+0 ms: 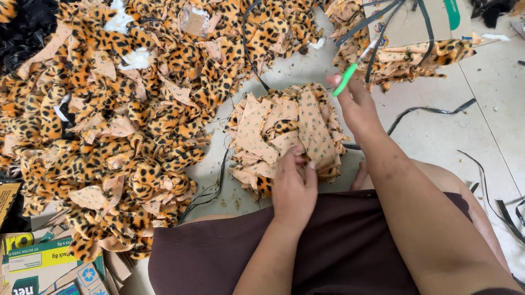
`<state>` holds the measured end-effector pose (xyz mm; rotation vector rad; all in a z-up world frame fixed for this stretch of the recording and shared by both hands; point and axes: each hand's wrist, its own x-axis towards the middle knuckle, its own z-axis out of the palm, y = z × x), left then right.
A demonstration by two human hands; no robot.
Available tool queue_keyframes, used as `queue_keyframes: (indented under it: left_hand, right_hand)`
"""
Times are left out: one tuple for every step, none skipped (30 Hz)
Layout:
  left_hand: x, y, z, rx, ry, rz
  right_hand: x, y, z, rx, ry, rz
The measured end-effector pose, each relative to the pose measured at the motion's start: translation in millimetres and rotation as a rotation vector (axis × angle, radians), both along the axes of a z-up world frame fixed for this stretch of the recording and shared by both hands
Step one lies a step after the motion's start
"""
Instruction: The person sits on the floor and uses green-handled scissors to cut a large pile of leopard-print fabric into smaller pieces. The person repeatedly picks up fabric, cuts it, and places the cut pieces into a pile. Cardboard boxes are visible nearby.
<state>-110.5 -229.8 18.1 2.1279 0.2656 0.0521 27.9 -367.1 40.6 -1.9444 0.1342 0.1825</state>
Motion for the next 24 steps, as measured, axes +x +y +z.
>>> queue_keyframes:
  left_hand:
    - [4,9,-1,0.0,-0.002,0.005]
    - [9,17,-2,0.097,-0.089,0.06]
    - [13,25,-3,0.194,-0.175,0.112]
    - [20,33,1,0.194,-0.176,0.115]
    - [26,41,4,0.261,-0.113,0.09]
    - [32,50,8,0.327,-0.05,0.065]
    - [39,48,8,0.326,-0.049,0.074]
    - [46,48,9,0.358,0.064,0.027]
    - [54,48,10,0.392,0.177,-0.02]
    - [54,46,6,0.394,0.177,-0.01]
    - [54,44,2,0.455,0.157,-0.051]
    - [55,42,-3,0.516,0.138,-0.093]
    - [58,41,-22,0.519,0.144,-0.083]
    - [62,40,-41,0.545,0.192,-0.114]
    - [63,39,-60,0.567,0.247,-0.142]
    - [62,38,-59,0.565,0.259,-0.129]
    - [64,38,-57,0.558,0.285,-0.151]
    - [66,38,-54,0.551,0.31,-0.173]
    - [66,38,-57,0.553,0.313,-0.149]
    - [65,38,-59,0.535,0.282,-0.156]
    - [64,38,-61,0.517,0.25,-0.163]
    - [66,40,-65,0.519,0.253,-0.139]
    - [66,38,-69,0.526,0.26,-0.153]
    - [66,37,-73,0.534,0.267,-0.167]
  right_hand:
    - [-7,2,4,0.0,-0.002,0.005]
    - [-13,4,8,-0.024,-0.051,0.093]
    - [-20,6,12,-0.049,-0.101,0.178]
    - [-24,12,8,-0.05,-0.102,0.181]
    - [-27,19,4,-0.219,-0.144,0.274]
    - [-31,26,0,-0.388,-0.186,0.367]
    - [-33,33,-2,-0.388,-0.188,0.375]
    - [-36,41,-4,-0.475,-0.207,0.429]
    - [-37,51,-6,-0.559,-0.228,0.481]
    - [-37,54,-20,-0.555,-0.233,0.489]
    - [-36,58,-34,-0.625,-0.227,0.506]
    - [-35,61,-48,-0.696,-0.22,0.523]
    - [-33,59,-67,-0.691,-0.222,0.533]
    - [-32,58,-87,-0.793,-0.296,0.521]
    - [-32,55,-107,-0.894,-0.368,0.514]
    - [-33,53,-112,-0.889,-0.368,0.532]
    - [-31,52,-117,-0.89,-0.38,0.514]
    - [-29,51,-121,-0.891,-0.392,0.496]
    - [-27,51,-120,-0.883,-0.407,0.513]
    - [-27,51,-118,-0.875,-0.351,0.517]
    - [-27,51,-116,-0.867,-0.295,0.522]
    - [-25,53,-115,-0.861,-0.31,0.541]
    - [-25,52,-113,-0.858,-0.29,0.537]
    - [-26,50,-112,-0.854,-0.27,0.533]
